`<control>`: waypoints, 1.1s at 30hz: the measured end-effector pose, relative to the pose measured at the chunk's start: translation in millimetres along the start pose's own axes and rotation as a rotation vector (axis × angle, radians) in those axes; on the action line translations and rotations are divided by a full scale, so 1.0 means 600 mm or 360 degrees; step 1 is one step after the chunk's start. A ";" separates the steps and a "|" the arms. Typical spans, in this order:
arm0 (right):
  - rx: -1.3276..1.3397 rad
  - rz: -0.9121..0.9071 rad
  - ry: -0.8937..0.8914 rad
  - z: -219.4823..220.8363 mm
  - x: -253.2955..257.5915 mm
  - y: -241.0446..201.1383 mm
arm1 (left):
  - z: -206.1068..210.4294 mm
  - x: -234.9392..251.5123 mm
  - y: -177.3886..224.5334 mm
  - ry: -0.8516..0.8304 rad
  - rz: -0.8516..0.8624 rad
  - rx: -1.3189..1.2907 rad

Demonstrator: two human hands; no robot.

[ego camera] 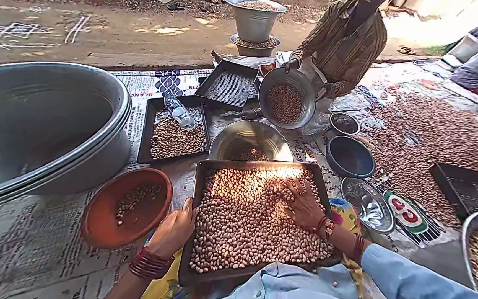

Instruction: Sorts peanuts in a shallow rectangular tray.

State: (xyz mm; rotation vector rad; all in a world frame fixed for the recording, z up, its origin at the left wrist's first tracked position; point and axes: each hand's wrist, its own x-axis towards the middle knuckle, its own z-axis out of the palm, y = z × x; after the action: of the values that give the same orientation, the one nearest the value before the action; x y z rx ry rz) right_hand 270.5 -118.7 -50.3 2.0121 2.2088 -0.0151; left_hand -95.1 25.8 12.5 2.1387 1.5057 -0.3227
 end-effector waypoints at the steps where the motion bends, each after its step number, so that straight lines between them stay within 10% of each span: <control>1: 0.0056 0.0086 -0.0168 -0.014 0.026 -0.007 | 0.001 0.000 0.001 0.0003 0.0000 -0.0012; 7: 0.0664 0.0308 -0.0421 -0.059 0.147 -0.159 | 0.005 0.006 -0.004 0.0012 -0.0030 -0.0036; 15: 0.0715 -0.0552 -0.0070 0.000 0.013 -0.198 | 0.005 0.003 -0.004 -0.0013 -0.0052 -0.0015; 19: 0.0247 -0.0323 0.0323 0.022 -0.062 -0.086 | 0.004 0.001 -0.001 0.0016 -0.0001 -0.0007; 23: -0.0004 0.0031 0.0110 0.009 -0.021 0.005 | 0.004 0.000 0.003 0.0027 0.0014 -0.0033; 28: 0.0262 0.0446 -0.0268 -0.015 0.097 -0.072 | -0.001 0.001 0.006 -0.0025 -0.0012 -0.0099; 30: 0.0557 0.0366 0.0079 0.016 0.112 -0.120 | -0.002 0.002 0.002 -0.0031 -0.0023 -0.0128; 33: 0.0543 0.0228 -0.0193 -0.017 0.141 -0.195 | 0.002 0.002 -0.003 -0.0044 -0.0038 -0.0145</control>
State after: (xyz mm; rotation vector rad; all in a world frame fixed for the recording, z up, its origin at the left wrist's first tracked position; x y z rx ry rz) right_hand 146.2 -45.4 -61.3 2.2652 2.0961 -0.5160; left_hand -96.2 26.7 10.1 2.0388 1.5026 -0.2857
